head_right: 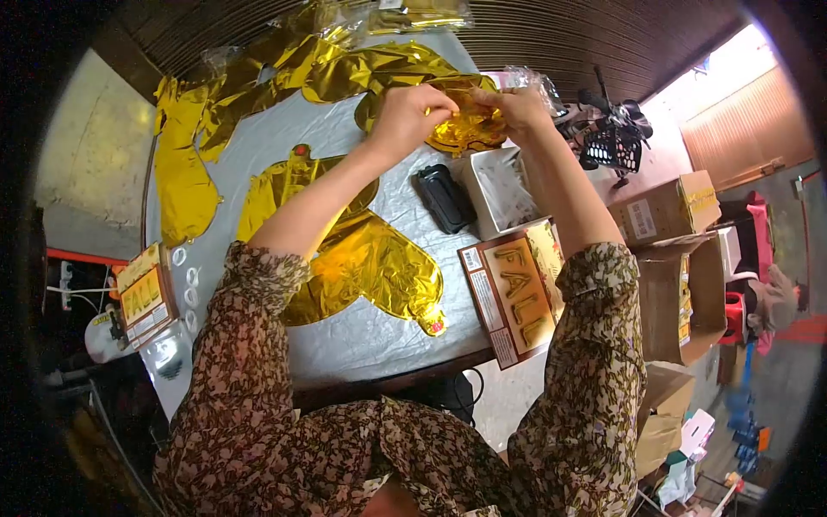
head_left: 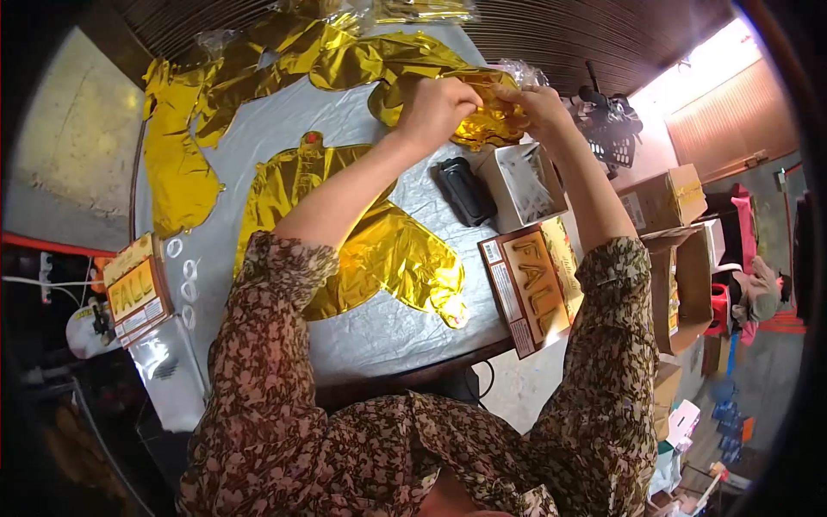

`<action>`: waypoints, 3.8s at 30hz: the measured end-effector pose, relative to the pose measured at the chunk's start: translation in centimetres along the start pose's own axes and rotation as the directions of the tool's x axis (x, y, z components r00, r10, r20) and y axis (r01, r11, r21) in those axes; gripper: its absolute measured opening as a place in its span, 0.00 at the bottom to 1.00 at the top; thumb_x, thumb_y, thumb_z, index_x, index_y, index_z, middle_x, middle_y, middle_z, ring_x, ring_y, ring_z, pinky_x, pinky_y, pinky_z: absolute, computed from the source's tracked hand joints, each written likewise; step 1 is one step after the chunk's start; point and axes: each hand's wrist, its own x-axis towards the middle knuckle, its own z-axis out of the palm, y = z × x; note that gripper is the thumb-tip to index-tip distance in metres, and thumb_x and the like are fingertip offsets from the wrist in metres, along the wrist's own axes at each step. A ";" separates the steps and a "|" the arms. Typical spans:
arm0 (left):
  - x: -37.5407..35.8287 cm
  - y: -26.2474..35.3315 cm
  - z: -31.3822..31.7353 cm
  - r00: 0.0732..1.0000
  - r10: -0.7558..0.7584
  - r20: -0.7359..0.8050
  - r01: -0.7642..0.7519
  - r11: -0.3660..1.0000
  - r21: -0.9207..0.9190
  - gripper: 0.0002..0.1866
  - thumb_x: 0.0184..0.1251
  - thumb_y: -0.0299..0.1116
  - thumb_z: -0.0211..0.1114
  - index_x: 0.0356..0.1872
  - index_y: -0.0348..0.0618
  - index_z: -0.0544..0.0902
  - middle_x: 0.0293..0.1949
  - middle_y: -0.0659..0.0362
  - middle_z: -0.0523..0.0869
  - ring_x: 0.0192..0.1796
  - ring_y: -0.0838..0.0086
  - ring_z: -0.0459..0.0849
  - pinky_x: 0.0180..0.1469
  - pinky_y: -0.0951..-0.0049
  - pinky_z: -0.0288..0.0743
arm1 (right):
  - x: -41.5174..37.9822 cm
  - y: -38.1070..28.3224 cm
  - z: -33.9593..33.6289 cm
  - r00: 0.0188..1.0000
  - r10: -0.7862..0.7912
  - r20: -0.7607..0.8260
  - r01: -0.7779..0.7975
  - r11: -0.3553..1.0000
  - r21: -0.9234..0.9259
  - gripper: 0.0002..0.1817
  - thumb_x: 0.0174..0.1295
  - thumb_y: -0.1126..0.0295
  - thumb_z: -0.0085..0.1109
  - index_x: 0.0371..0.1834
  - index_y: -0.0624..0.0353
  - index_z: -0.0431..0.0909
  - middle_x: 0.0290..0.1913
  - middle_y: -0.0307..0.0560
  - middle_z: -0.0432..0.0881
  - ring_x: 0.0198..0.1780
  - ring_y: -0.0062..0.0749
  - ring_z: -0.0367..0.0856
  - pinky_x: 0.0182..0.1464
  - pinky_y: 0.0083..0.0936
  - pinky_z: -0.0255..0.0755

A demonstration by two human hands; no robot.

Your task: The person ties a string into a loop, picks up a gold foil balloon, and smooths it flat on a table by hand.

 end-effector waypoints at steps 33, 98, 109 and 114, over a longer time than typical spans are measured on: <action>-9.0 -20.0 -66.2 0.346 -0.646 -0.681 0.599 0.711 -0.370 0.21 0.68 0.38 0.75 0.51 0.29 0.85 0.48 0.55 0.90 0.39 0.75 0.87 0.30 0.82 0.75 | 17.2 -23.4 5.9 0.950 -0.305 -0.060 0.259 0.670 0.696 0.15 0.77 0.66 0.42 0.47 0.67 0.76 0.37 0.55 0.85 0.35 0.47 0.86 0.36 0.34 0.84; -27.0 5.4 -24.5 0.915 -0.399 0.060 0.370 0.890 0.267 0.12 0.68 0.30 0.70 0.48 0.32 0.88 0.52 0.46 0.89 0.51 0.53 0.89 0.55 0.65 0.82 | -18.4 8.8 11.5 0.882 0.122 0.455 -0.042 0.983 -0.181 0.06 0.65 0.74 0.69 0.36 0.67 0.86 0.30 0.37 0.86 0.27 0.16 0.78 0.31 0.16 0.70; -24.8 2.9 -19.7 0.912 -0.407 0.055 0.357 0.853 0.380 0.17 0.66 0.31 0.69 0.54 0.36 0.86 0.61 0.49 0.85 0.63 0.51 0.81 0.67 0.61 0.75 | -16.0 8.5 11.3 0.864 0.063 0.499 0.153 0.912 -0.380 0.10 0.68 0.70 0.65 0.30 0.64 0.84 0.23 0.32 0.78 0.24 0.13 0.70 0.26 0.17 0.61; -25.7 1.5 -19.0 0.934 -0.356 0.027 0.305 0.834 0.459 0.16 0.62 0.32 0.73 0.50 0.41 0.88 0.56 0.56 0.86 0.59 0.57 0.82 0.61 0.61 0.78 | -16.0 7.0 12.2 0.846 0.069 0.529 0.200 0.878 -0.434 0.11 0.68 0.70 0.65 0.27 0.63 0.82 0.22 0.32 0.76 0.22 0.13 0.68 0.25 0.19 0.59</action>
